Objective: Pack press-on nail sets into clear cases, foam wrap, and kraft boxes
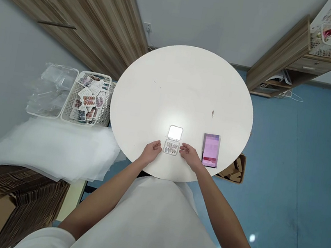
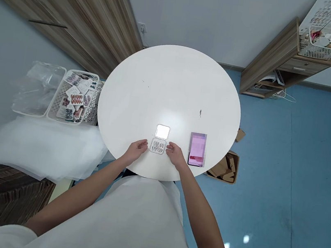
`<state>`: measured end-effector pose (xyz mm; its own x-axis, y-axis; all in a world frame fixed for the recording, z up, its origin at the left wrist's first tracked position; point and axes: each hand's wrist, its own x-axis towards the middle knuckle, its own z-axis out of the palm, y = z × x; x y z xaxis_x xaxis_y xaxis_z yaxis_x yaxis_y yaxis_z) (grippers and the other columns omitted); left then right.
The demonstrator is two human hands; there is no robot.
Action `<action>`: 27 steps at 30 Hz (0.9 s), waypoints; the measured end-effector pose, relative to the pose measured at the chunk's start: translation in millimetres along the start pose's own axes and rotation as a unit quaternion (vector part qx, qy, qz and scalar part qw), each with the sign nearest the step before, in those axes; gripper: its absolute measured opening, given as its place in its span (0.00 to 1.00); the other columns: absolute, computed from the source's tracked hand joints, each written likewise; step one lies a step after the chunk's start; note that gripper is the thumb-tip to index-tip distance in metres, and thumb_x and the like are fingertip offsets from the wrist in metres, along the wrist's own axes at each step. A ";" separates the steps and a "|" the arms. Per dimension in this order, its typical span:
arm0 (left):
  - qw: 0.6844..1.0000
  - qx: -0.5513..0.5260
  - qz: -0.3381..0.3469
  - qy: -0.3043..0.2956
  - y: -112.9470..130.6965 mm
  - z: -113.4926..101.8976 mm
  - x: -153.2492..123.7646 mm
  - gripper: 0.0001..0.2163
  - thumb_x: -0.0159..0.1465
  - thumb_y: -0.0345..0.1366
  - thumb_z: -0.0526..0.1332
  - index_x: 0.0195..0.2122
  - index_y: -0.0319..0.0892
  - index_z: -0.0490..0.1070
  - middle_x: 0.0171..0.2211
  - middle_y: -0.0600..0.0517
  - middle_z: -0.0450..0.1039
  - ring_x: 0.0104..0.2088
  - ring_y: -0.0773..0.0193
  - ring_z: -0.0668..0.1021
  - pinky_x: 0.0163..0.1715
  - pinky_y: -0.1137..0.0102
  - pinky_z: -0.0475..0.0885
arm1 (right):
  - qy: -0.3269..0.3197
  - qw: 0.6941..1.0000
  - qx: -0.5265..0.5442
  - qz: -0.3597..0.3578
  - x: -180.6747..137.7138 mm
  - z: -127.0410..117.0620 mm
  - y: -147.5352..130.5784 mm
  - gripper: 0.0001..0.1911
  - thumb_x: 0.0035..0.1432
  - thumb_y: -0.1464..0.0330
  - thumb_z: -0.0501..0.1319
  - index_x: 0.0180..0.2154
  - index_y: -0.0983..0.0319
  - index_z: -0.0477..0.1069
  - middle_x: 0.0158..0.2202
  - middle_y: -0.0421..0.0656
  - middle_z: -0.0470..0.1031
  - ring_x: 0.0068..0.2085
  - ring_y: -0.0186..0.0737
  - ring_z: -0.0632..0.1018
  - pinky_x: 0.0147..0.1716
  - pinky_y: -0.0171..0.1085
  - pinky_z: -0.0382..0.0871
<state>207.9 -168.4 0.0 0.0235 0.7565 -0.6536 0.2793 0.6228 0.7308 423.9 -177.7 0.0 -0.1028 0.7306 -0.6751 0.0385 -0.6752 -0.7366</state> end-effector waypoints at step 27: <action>0.975 -0.113 0.084 -0.169 22.9 -34.9 -45.7 0.18 0.54 0.35 0.62 0.46 0.42 0.65 0.40 0.46 0.71 0.37 0.65 0.75 0.37 0.66 0.72 | 0.124 0.980 -0.014 -0.154 -71.7 56.9 -14.0 0.22 0.48 0.70 0.55 0.48 0.60 0.65 0.42 0.43 0.68 0.33 0.31 0.72 0.40 0.39 0.67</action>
<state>179.8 -181.7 53.5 0.3766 0.7666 -0.5200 0.0265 0.5522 0.8333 374.1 -226.4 61.1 0.1313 0.9035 -0.4080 0.0712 -0.4191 -0.9052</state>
